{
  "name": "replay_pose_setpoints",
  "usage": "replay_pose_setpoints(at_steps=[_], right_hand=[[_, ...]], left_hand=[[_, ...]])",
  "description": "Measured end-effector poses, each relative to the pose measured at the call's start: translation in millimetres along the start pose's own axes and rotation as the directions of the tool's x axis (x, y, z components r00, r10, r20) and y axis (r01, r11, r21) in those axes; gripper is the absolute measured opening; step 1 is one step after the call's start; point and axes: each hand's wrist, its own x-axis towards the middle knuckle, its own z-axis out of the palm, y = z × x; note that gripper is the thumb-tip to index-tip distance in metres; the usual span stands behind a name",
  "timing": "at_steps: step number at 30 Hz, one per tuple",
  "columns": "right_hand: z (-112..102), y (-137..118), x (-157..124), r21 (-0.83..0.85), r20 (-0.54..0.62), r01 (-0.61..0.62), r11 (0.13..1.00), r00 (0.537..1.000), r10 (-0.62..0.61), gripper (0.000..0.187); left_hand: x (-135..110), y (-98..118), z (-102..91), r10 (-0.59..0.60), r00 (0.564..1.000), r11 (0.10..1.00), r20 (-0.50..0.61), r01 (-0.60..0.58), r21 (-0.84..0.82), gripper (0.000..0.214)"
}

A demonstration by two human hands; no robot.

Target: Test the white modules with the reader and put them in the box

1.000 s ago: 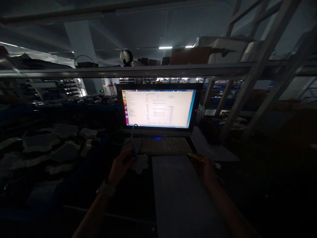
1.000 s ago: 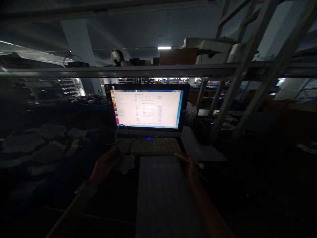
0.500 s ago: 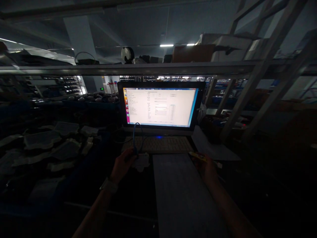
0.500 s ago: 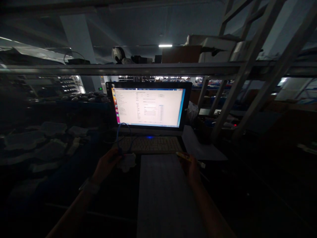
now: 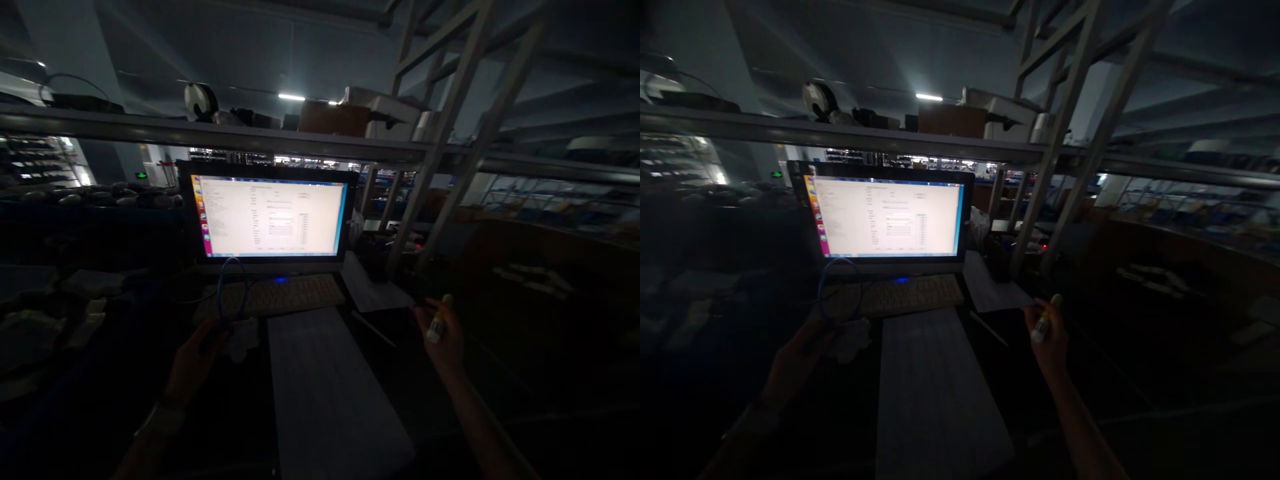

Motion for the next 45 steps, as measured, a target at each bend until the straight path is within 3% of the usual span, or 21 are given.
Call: replay_pose_setpoints(at_steps=[3, 6, 12, 18, 29, 36, 45], right_hand=[[-27.9, 29.4, 1.6, -0.182, 0.070, 0.103, 0.978, 0.993, -0.092, 0.040], [-40.7, 52.9, -5.3, -0.273, 0.169, 0.174, 0.946, 0.977, -0.131, 0.038], [-37.4, 75.9, -7.8, -0.313, 0.233, 0.234, 0.920, 0.958, -0.165, 0.042], [-37.8, 94.4, -3.6, -0.347, 0.294, 0.293, 0.891, 0.936, -0.193, 0.042], [-38.3, 95.8, -1.1, -0.353, 0.292, 0.347, 0.869, 0.923, -0.250, 0.044], [-38.9, 94.0, -3.4, -0.365, 0.197, 0.232, 0.902, 0.966, -0.168, 0.051], [-38.3, 91.2, -3.5, -0.336, 0.197, 0.216, 0.917, 0.968, -0.155, 0.051]], left_hand=[[-1.3, -6.3, 2.6, 0.018, 0.999, 1.000, -0.048, -0.017, 0.017, 0.052], [-3.4, -7.8, 5.3, 0.015, 0.997, 1.000, -0.076, -0.014, 0.023, 0.051], [-4.7, -1.6, 6.1, 0.003, 0.993, 1.000, -0.116, -0.002, 0.005, 0.051], [-7.3, -3.2, 6.7, -0.013, 0.998, 0.998, -0.057, 0.009, -0.064, 0.051], [-9.5, -7.0, 9.7, -0.033, 0.997, 0.995, -0.066, 0.026, -0.098, 0.049], [-9.8, -7.2, 9.8, -0.019, 0.998, 0.994, -0.067, 0.012, -0.109, 0.049], [-9.0, -5.2, 7.9, -0.020, 0.999, 0.996, -0.040, 0.016, -0.085, 0.047]])
